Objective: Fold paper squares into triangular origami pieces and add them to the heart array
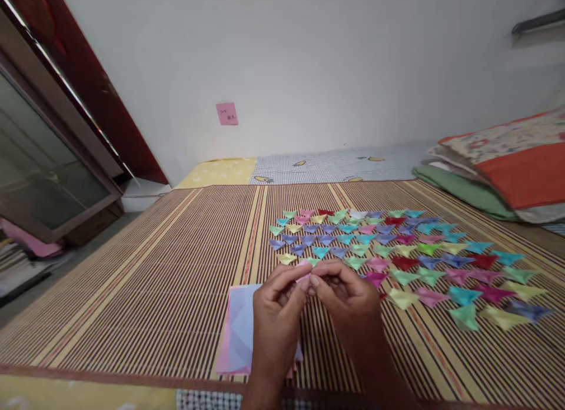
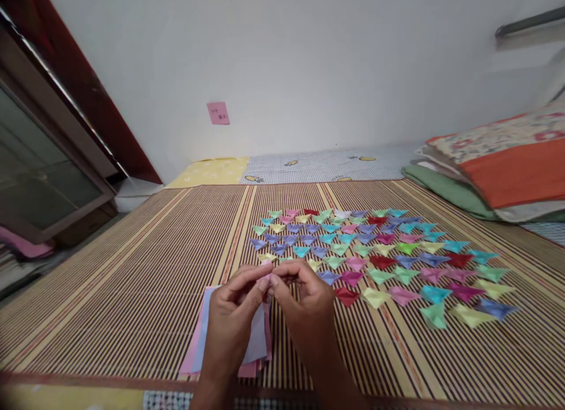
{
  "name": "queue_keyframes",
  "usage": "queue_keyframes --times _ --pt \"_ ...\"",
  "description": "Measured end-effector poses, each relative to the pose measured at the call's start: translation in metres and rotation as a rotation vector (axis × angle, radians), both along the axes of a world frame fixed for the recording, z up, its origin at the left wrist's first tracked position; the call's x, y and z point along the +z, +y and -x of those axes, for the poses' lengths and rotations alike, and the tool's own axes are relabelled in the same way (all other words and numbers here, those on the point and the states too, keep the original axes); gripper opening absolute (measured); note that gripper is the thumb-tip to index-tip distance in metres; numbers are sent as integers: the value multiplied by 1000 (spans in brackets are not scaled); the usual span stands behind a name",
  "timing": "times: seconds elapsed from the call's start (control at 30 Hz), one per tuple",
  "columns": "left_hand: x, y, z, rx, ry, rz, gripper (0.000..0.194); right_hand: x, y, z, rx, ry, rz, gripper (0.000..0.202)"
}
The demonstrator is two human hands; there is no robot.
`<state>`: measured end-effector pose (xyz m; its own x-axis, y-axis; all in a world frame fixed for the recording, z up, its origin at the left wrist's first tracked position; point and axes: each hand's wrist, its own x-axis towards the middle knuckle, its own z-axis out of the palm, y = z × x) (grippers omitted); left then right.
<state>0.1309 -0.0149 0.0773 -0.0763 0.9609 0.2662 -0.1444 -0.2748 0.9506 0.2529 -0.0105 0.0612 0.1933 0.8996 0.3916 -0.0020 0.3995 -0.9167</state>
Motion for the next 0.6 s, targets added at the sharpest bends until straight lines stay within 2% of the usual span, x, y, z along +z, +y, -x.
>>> queue_keyframes --times 0.03,0.17,0.23,0.4,0.5,0.53,0.6 --pt "-1 0 -1 1 -33 34 21 -1 1 0 7 35 29 2" --pt "-4 1 -5 -47 -164 119 60 -1 4 -4 67 146 143 13" --pt "-4 1 -6 -81 -141 125 66 1 5 -8 101 111 148 14" --pt "-4 1 -8 -99 -34 163 55 4 5 -16 94 -12 108 15" --pt "-6 2 -9 -185 -7 238 18 5 4 -18 50 -53 120 18" --pt "-6 2 -8 -225 8 252 12 6 3 -18 35 -63 119 19" --pt "-5 1 -7 -285 36 251 20 8 2 -17 28 -76 116 20"
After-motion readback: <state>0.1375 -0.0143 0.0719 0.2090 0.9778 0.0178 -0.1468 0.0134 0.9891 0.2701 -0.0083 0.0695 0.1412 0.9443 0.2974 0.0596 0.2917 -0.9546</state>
